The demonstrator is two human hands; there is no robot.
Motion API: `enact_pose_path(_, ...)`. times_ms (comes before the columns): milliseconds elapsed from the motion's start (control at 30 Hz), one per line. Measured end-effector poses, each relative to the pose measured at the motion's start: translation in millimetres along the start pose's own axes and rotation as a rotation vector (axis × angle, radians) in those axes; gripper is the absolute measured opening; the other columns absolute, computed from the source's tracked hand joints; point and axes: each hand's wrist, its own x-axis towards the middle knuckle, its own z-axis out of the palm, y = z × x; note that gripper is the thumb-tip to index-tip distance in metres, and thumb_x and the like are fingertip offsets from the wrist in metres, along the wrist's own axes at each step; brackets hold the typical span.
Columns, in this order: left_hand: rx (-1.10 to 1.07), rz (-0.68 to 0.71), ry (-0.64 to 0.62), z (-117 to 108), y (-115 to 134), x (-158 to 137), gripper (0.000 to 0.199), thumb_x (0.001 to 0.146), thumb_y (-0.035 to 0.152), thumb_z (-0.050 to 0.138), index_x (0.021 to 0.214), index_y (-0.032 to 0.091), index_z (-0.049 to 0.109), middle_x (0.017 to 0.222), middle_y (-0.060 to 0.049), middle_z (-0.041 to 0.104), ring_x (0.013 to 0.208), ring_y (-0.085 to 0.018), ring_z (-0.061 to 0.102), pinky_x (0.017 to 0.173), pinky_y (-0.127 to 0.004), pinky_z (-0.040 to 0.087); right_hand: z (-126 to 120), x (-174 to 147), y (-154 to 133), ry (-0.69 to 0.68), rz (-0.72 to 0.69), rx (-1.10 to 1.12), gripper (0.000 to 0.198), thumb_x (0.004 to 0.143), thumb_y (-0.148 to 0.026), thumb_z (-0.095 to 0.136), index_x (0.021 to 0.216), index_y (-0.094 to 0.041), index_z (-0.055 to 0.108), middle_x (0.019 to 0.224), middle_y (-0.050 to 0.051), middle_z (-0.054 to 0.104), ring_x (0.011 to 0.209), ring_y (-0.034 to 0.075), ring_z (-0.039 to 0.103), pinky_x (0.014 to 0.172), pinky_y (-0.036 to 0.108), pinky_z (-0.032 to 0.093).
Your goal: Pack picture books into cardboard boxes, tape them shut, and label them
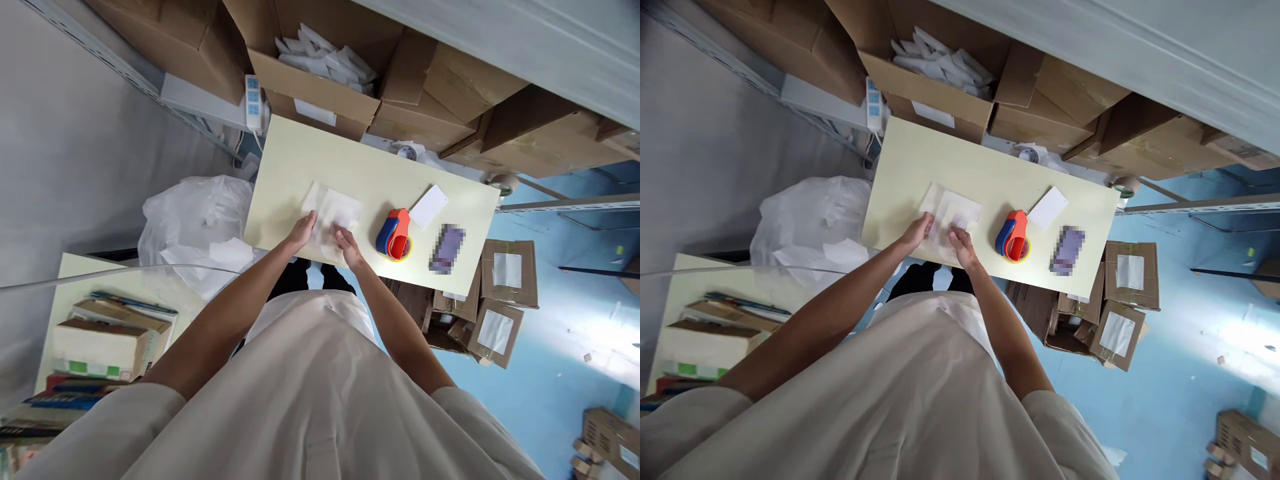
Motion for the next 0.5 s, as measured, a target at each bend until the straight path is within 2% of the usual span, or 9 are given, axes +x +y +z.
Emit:
enact_pose_path(100, 0.285, 0.246, 0.163, 4, 2, -7, 0.055, 0.091, 0.057, 0.034, 0.119, 0.017, 0.059, 0.124, -0.015, 0.059, 0.121, -0.028, 0.05, 0.104, -0.044, 0.039, 1, 7, 5, 0.008, 0.019, -0.027, 0.064, 0.08, -0.067, 0.049, 0.128, -0.025, 0.057, 0.133, 0.01, 0.046, 0.122, 0.027, 0.045, 0.103, 0.045, 0.038)
enact_pose_path(167, 0.412, 0.391, 0.111, 13, 3, -12, 0.054, 0.091, 0.054, 0.038, 0.125, 0.016, 0.055, 0.13, -0.015, 0.053, 0.125, -0.027, 0.046, 0.109, -0.044, 0.033, 2, 11, 8, 0.013, 0.002, -0.036, 0.061, 0.08, -0.064, 0.05, 0.127, -0.025, 0.057, 0.129, 0.009, 0.048, 0.121, 0.026, 0.046, 0.103, 0.043, 0.038)
enact_pose_path(233, 0.486, 0.345, 0.007, 23, 1, -13, 0.056, 0.091, 0.053, 0.036, 0.129, 0.014, 0.052, 0.13, -0.016, 0.051, 0.126, -0.029, 0.044, 0.11, -0.045, 0.033, 2, 13, 10, 0.019, -0.011, -0.038, 0.056, 0.082, -0.061, 0.05, 0.125, -0.026, 0.059, 0.126, 0.008, 0.05, 0.119, 0.025, 0.047, 0.103, 0.042, 0.039)
enact_pose_path(333, 0.53, 0.179, -0.035, 29, -5, -7, 0.06, 0.092, 0.053, 0.033, 0.134, 0.012, 0.045, 0.136, -0.019, 0.046, 0.132, -0.031, 0.039, 0.111, -0.048, 0.03, 1, 10, 14, 0.066, -0.038, -0.045, 0.051, 0.082, -0.057, 0.051, 0.119, -0.023, 0.061, 0.123, 0.009, 0.052, 0.113, 0.025, 0.051, 0.098, 0.042, 0.043)
enact_pose_path(433, 0.489, 0.16, -0.072, 24, -9, 3, 0.057, 0.093, 0.053, 0.031, 0.134, 0.015, 0.045, 0.136, -0.016, 0.047, 0.134, -0.029, 0.038, 0.111, -0.046, 0.03, -1, -1, 20, 0.256, -0.102, -0.093, 0.051, 0.077, -0.05, 0.057, 0.119, -0.02, 0.058, 0.125, 0.012, 0.051, 0.107, 0.025, 0.054, 0.092, 0.042, 0.046)
enact_pose_path(500, 0.415, 0.129, -0.085, 20, -9, 7, 0.055, 0.093, 0.054, 0.031, 0.128, 0.016, 0.05, 0.131, -0.016, 0.052, 0.128, -0.028, 0.044, 0.108, -0.042, 0.034, -4, -9, 27, 0.4, -0.08, -0.106, 0.057, 0.074, -0.044, 0.059, 0.125, -0.02, 0.051, 0.127, 0.014, 0.05, 0.106, 0.024, 0.054, 0.09, 0.042, 0.047)
